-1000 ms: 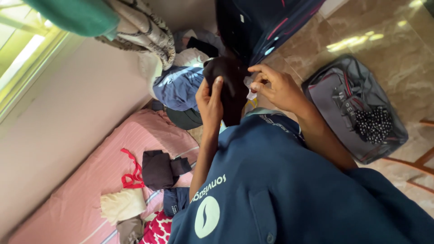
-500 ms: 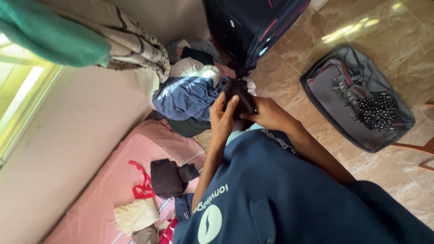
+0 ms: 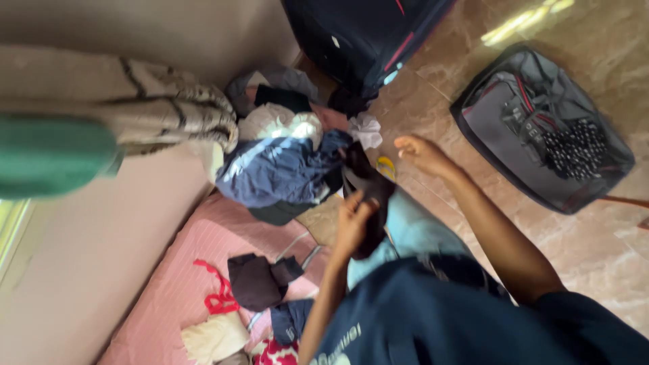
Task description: Folding various pieces of clothing and placing them in a suitcase and on a bed.
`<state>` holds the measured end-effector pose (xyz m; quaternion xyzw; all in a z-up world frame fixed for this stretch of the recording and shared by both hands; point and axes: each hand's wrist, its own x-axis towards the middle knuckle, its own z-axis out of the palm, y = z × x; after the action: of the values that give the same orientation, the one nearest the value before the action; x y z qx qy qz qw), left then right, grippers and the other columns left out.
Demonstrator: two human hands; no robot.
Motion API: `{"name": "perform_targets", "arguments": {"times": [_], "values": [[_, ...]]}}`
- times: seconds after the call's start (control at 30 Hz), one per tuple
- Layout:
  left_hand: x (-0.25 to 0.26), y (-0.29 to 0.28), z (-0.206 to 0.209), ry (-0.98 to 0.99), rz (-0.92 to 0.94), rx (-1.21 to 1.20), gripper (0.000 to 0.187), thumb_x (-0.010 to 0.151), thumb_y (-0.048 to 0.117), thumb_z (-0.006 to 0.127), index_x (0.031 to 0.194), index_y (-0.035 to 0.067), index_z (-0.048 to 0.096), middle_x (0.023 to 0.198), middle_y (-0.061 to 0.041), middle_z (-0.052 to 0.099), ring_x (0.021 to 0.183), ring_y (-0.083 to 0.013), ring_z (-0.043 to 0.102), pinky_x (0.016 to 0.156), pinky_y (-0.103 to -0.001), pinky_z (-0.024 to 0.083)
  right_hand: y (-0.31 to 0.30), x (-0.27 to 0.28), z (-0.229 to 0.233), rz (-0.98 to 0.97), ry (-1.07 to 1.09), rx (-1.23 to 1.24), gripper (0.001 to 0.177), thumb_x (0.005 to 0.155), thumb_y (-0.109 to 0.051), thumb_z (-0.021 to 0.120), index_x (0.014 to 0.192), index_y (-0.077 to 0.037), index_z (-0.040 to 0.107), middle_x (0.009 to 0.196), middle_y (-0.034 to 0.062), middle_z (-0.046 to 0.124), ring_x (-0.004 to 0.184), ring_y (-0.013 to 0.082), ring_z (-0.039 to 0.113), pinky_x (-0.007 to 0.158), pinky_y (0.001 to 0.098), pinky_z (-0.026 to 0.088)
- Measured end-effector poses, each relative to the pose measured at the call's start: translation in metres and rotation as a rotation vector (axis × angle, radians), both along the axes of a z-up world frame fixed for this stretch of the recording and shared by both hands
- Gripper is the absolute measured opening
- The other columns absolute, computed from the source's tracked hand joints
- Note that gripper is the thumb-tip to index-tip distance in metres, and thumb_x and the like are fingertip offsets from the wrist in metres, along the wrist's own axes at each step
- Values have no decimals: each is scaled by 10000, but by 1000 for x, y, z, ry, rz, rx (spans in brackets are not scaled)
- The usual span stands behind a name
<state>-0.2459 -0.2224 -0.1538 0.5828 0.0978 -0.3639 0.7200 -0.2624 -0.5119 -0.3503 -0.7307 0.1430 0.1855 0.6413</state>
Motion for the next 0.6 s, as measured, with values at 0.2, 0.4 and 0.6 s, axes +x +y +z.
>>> {"name": "perform_targets", "arguments": {"times": [0.2, 0.4, 0.6], "values": [[6, -35, -73, -8, -73, 73, 220, 882, 127, 623, 1048, 17, 717, 905, 56, 691, 862, -56, 603, 792, -236, 508, 10, 32, -246, 251, 177, -362, 261, 933, -266, 646, 959, -20, 731, 988, 226, 708, 886, 358, 684, 743, 460, 539], [13, -39, -162, 140, -37, -12, 171, 957, 132, 642, 975, -35, 673, 819, 52, 606, 756, -69, 512, 678, -246, 410, 55, 30, -467, 673, 185, -714, 308, 937, -375, 578, 1179, -222, 692, 1395, 147, 520, 1172, 370, 586, 876, 536, 528], [21, -38, -255, 294, 67, 159, 132, 908, 114, 633, 803, 40, 602, 622, 42, 517, 481, -51, 453, 421, -238, 345, 58, 25, -677, 817, 161, -890, 355, 980, -400, 535, 1282, -280, 677, 1502, 106, 498, 1286, 361, 565, 949, 566, 523]]}}
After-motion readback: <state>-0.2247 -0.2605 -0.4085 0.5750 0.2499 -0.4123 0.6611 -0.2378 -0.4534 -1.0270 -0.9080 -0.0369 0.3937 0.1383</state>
